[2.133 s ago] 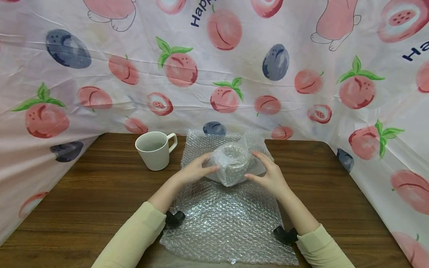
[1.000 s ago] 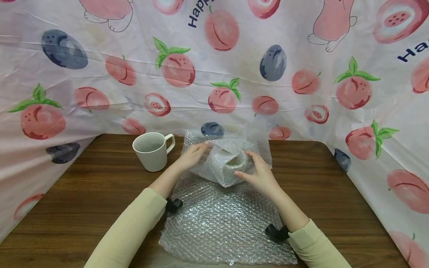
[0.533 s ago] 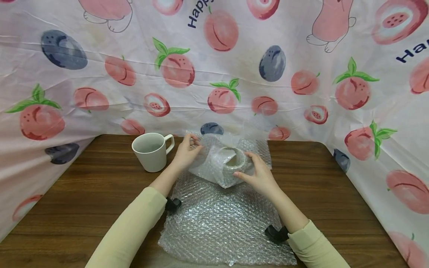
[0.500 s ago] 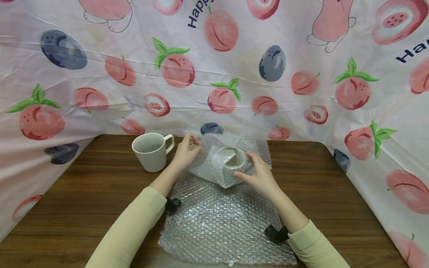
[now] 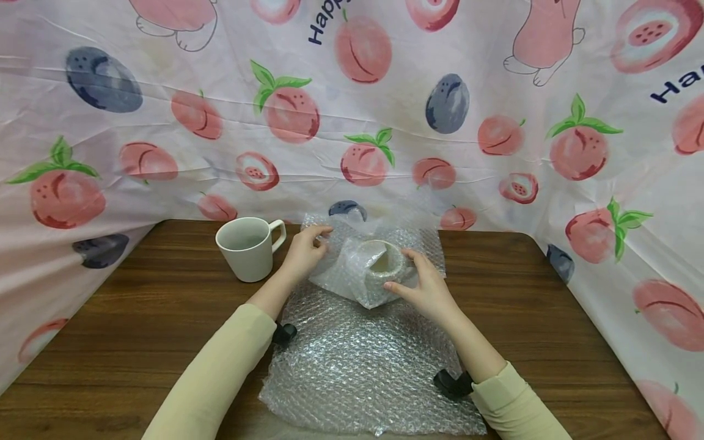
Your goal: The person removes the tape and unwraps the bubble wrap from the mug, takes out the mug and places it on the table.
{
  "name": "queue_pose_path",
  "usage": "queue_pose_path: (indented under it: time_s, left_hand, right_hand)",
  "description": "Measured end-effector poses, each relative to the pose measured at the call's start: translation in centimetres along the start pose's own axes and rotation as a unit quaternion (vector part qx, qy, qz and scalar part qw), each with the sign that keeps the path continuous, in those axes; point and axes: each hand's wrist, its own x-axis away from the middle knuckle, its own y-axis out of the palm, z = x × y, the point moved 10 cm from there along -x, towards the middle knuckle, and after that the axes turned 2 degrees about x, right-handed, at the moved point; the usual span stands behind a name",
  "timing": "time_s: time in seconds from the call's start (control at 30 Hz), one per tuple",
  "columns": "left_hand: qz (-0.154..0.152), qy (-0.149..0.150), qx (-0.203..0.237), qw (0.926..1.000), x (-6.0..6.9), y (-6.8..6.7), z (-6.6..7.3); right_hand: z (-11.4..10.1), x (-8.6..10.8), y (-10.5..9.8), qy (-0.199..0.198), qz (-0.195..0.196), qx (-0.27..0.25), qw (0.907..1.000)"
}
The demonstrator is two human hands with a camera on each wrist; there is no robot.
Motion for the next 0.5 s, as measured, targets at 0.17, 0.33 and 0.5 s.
queue_pose_path:
  time_s: [0.17,0.33,0.5]
  left_hand:
    - [-0.046,-0.013,-0.054,0.9974,-0.1,0.9,-0.7]
    - [-0.091,-0.043,-0.086,0.9911,-0.1,1.9,-1.7]
    - [-0.118,-0.042,-0.122,0.9846,-0.2,2.6,-2.3]
  right_hand:
    - [0.0,0.0,0.0,0.002,-0.004,-0.002,1.0000]
    - [0.0,0.0,0.0,0.001,-0.004,-0.003,1.0000]
    - [0.1,-0.1,0.0,0.000,-0.002,-0.003,1.0000]
